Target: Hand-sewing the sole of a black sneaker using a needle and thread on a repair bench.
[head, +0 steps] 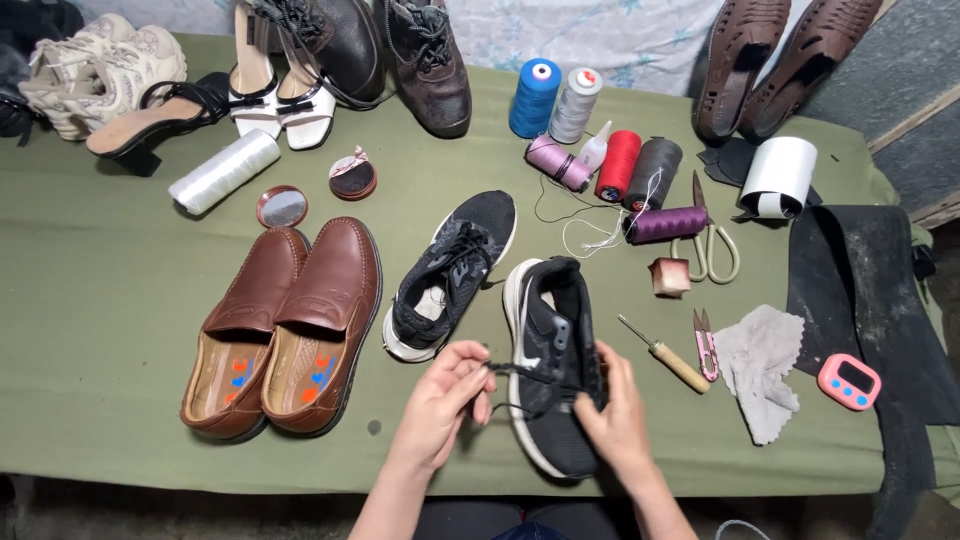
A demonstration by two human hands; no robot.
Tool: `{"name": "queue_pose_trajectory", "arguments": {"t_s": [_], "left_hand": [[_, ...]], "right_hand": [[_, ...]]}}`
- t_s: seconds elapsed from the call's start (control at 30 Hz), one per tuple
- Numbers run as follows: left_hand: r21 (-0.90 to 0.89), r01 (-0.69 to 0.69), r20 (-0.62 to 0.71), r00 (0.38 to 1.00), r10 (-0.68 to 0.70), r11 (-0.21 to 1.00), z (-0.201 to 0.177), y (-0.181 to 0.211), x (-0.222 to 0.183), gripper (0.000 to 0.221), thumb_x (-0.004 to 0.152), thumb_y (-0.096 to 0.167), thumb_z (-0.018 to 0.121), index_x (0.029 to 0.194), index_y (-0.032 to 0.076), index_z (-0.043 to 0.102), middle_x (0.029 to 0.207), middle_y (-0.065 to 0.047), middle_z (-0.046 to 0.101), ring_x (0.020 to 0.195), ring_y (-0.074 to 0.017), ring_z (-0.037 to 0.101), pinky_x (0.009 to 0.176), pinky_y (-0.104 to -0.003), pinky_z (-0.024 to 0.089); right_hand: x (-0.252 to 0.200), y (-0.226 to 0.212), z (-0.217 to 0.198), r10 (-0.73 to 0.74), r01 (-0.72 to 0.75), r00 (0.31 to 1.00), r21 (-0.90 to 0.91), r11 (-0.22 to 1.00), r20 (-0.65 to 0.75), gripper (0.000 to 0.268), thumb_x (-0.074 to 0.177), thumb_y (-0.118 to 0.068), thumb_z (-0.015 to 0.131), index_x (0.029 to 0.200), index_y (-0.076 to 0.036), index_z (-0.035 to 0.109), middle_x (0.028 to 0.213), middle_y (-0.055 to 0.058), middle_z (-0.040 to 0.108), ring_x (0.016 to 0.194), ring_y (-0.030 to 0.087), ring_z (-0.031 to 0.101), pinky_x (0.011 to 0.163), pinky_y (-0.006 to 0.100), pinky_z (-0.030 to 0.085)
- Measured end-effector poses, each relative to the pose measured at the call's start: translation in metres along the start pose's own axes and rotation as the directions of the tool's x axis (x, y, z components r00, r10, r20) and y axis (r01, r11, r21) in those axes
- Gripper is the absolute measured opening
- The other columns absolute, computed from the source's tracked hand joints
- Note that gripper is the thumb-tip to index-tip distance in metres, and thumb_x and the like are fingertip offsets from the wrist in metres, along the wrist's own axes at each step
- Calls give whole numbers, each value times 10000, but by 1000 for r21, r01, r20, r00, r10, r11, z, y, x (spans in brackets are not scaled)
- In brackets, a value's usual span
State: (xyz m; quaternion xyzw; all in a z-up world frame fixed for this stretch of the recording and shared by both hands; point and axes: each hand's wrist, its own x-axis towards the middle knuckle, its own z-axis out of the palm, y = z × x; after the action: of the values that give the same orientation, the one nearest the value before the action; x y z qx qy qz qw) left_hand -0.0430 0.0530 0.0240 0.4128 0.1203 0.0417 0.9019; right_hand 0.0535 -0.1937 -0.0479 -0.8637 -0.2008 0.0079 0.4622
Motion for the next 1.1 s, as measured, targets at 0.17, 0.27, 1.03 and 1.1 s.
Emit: {"name": "queue_pose_trajectory", "arguments": {"t_s": [0.17,0.27,1.03,1.1], "left_hand": [[117,-170,-74,981,179,979,-10,19,-29,316,899,20,720,1203,-11,640,941,-99,689,807,-254,737,778,-336,604],[107,-245,-116,959,257,963,1,23,-23,354,872,0,746,1207,-26,632,935,-121,747,765,-266,756,810,-362,614],[101,-392,-368,839,401,914,-11,27,-16,354,857,-58,625,1193,38,568,803,-96,606,677,-163,569,676,-281,476],[278,-374,-294,844,449,885,10,25,-27,351,838,-43,624,1176,44,593,790,-89,618,706,-185,618,730,-302,501]], "right_hand": [[19,-8,-58,84,-83,971,-15,996,224,740,766,-45,607,1483,-178,475,1393,48,693,1144,82,688,423,216,428],[28,-19,-64,-154,181,891,-23,983,427,553,870,-23,527,1410,-129,582,1385,36,697,1262,190,670,1064,305,452],[-58,-34,0,-189,64,936,384,921,297,199,1012,-143,549,972,-69,729,737,-5,668,565,121,530,550,262,426],[-63,-26,-5,-31,-93,957,406,909,290,230,1004,-175,574,959,-83,781,715,-31,677,560,82,505,546,236,398]]}}
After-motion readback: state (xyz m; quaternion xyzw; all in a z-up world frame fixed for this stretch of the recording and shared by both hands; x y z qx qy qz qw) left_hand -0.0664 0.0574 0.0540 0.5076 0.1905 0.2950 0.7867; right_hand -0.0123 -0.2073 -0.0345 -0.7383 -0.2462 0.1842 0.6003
